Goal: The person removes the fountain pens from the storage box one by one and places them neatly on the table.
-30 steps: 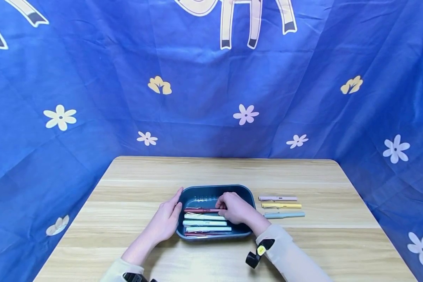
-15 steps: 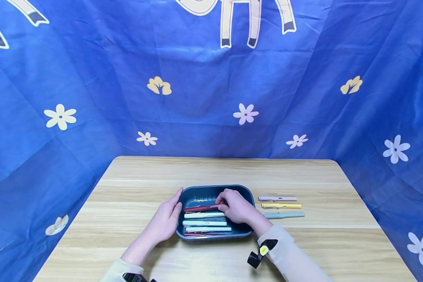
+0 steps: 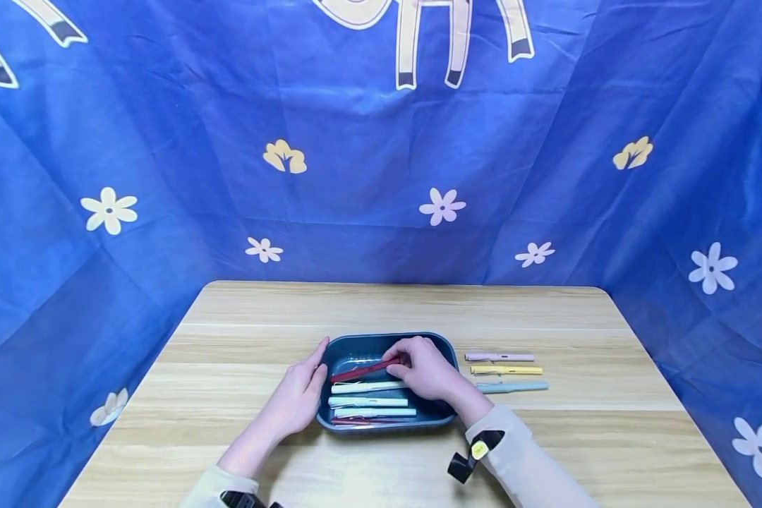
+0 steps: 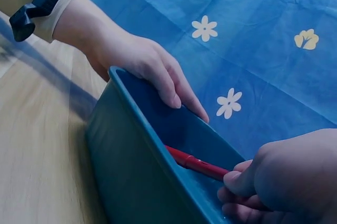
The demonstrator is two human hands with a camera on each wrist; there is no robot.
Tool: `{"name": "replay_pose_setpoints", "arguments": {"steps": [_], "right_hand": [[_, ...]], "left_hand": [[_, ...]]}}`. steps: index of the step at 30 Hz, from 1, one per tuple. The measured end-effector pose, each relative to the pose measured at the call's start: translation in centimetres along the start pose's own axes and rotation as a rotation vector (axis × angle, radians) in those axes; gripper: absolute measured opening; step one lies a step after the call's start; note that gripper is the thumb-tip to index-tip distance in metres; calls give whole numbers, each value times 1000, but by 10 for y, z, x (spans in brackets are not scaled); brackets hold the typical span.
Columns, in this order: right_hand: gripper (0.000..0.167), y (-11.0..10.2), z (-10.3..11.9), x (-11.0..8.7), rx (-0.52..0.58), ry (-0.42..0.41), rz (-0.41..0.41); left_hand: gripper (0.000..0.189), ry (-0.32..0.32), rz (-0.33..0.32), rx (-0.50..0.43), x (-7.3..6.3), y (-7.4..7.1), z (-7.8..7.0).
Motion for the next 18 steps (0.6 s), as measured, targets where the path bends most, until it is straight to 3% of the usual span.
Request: {"name": "replay_pose_setpoints", "arguments": {"steps": [8, 18], "right_hand": [[12, -3, 1, -1, 137, 17, -52], [13, -6, -3, -3, 330, 29, -59]], "left_hand": [[54, 9, -2, -3, 1, -2, -2], [53, 14, -2, 8, 1, -2, -1]]}}
Point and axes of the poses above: each hand's wrist, its own x-axis towards the middle knuckle, its own y-axis out of the palm, z = x × y, the point moved 5 cm from there along x, towards the middle knuckle, and after that the axes turned 1 degree about x, right-handed, at the moved point
